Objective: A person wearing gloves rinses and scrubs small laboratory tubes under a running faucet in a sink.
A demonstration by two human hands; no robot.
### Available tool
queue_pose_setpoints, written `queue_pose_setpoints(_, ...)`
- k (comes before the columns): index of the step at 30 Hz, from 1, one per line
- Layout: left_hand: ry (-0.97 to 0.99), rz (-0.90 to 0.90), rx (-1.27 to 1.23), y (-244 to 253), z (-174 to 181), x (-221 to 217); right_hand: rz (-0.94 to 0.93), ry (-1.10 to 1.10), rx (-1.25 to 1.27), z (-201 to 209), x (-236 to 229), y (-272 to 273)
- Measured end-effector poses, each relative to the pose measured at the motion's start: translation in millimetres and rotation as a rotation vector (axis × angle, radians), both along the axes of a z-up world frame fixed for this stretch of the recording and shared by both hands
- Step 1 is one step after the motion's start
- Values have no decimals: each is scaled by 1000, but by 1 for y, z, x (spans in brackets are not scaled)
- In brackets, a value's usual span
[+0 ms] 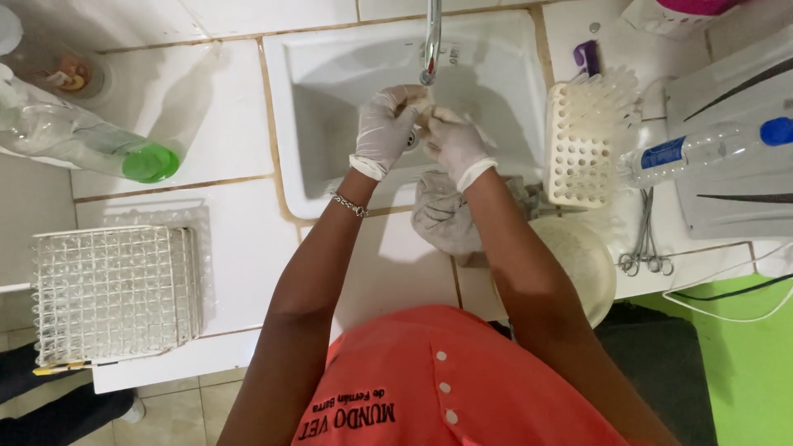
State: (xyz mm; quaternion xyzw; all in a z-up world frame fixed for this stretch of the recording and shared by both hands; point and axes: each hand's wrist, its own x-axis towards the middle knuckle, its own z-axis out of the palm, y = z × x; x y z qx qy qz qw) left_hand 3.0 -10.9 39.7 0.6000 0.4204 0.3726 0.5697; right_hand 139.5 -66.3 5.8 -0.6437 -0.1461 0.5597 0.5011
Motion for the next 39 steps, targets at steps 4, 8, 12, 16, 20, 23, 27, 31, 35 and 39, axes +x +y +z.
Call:
queue_pose_setpoints(4,121,28,86,0,2,-2,58,253,124,-9,-2,-1)
queue_pose_setpoints(8,132,38,90,7,-4,-4,46,253,78,18,-11,1)
queue_pose_setpoints(12,58,10,241,9,-5,-5,-39,444,17,-14,5,16)
queue_pose_setpoints(16,-9,-3,231,5,5,-16,-53,593,214,29,6,-6)
queue_pose_setpoints(20,-29,34,172,5,-20,-27,-125,220,131,69,-4,-1)
queue_pose_setpoints(23,73,-19,50,0,-36,-38,-55,-180,293,74,-8,-2)
queue_pose_setpoints(27,114,-26,2,-7,-73,-45,136,-720,382,89,-12,-7)
queue_pose_setpoints(31,58,48,-120,-21,-98,-45,221,-921,382,105,-15,-9)
queue_pose_setpoints(35,-166,163,-264,-22,-133,-43,261,-1012,354,108,-16,-6)
queue_pose_setpoints(39,-192,184,-257,-22,-133,-44,236,-956,320,113,-19,-5)
